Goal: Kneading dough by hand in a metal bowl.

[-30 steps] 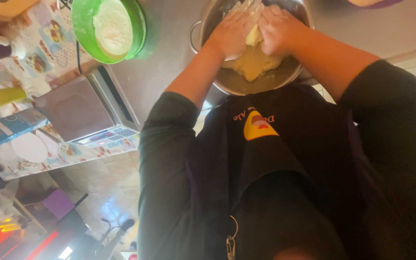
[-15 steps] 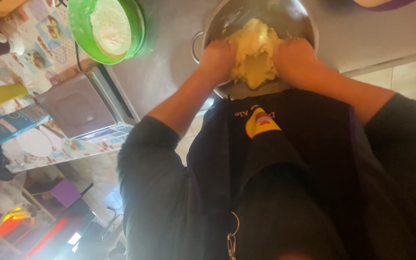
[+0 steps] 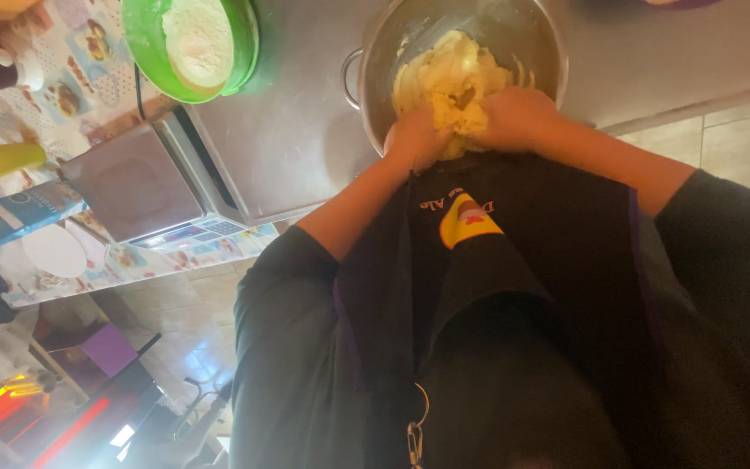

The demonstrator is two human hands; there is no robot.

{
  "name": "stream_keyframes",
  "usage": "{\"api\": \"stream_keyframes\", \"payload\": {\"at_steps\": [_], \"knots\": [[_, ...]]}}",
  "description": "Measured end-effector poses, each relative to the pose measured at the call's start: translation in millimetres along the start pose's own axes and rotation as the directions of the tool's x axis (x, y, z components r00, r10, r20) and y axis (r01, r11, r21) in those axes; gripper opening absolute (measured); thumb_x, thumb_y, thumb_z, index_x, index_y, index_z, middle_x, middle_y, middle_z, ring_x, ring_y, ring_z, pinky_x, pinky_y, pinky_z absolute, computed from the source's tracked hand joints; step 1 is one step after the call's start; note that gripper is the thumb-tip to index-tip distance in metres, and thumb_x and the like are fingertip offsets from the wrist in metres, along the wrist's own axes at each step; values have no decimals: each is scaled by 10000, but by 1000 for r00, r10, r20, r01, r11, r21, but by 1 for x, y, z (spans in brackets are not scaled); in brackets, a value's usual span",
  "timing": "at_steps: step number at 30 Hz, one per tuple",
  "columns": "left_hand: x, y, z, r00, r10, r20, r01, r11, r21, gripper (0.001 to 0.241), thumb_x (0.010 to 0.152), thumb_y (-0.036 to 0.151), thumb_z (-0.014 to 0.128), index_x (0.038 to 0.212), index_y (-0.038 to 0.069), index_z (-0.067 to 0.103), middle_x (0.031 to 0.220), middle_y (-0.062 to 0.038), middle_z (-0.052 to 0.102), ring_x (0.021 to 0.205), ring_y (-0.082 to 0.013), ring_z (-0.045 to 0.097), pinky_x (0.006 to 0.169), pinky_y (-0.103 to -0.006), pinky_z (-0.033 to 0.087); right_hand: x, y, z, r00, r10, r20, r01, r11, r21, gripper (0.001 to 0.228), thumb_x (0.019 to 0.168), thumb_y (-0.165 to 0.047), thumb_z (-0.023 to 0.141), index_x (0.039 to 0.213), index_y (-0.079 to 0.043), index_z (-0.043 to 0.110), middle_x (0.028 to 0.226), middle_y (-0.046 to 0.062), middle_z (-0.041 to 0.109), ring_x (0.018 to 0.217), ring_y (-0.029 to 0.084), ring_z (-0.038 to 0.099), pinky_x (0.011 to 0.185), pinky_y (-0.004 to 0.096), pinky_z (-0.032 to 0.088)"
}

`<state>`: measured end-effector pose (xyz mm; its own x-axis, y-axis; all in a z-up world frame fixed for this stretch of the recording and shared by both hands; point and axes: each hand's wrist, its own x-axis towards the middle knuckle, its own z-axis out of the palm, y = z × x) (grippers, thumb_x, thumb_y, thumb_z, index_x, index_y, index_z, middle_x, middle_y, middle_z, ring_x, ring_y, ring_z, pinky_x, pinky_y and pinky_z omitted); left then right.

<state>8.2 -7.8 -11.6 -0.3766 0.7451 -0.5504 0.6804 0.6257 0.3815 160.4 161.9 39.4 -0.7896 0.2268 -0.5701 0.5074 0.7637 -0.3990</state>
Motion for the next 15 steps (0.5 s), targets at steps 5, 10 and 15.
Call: {"api": "stream_keyframes", "payload": {"at_steps": [5, 10, 15], "knots": [[12, -2, -12, 999, 12, 30, -4, 967, -256, 594, 815, 486, 640, 1144, -6, 694, 1148, -210, 708, 1015, -382, 659, 894, -424, 533, 19, 15, 1, 993, -80, 83, 58, 969, 241, 562, 807, -510, 694, 995, 16, 754, 987, 194, 729, 839, 387, 646, 771, 465, 516], [6, 16, -47, 987, -112, 111, 156, 809, -567, 568, 752, 397, 678, 1150, -7, 717, 1089, -151, 753, 945, -255, 683, 839, -312, 548, 15, 8, -21, 992, 3, 125, -75, 814, 576, 394, 820, -258, 752, 1084, 35, 740, 954, 171, 696, 803, 274, 587, 736, 373, 472], [19, -7, -40, 995, -13, 99, 99, 259, -961, 219, 829, 163, 689, 940, -12, 759, 840, -68, 704, 774, -152, 599, 713, -241, 470, 10, 7, -30, 991, -112, 75, -49, 214, 975, 484, 803, -197, 617, 1240, 6, 664, 1223, 115, 684, 1145, 208, 584, 1026, 278, 413]]}}
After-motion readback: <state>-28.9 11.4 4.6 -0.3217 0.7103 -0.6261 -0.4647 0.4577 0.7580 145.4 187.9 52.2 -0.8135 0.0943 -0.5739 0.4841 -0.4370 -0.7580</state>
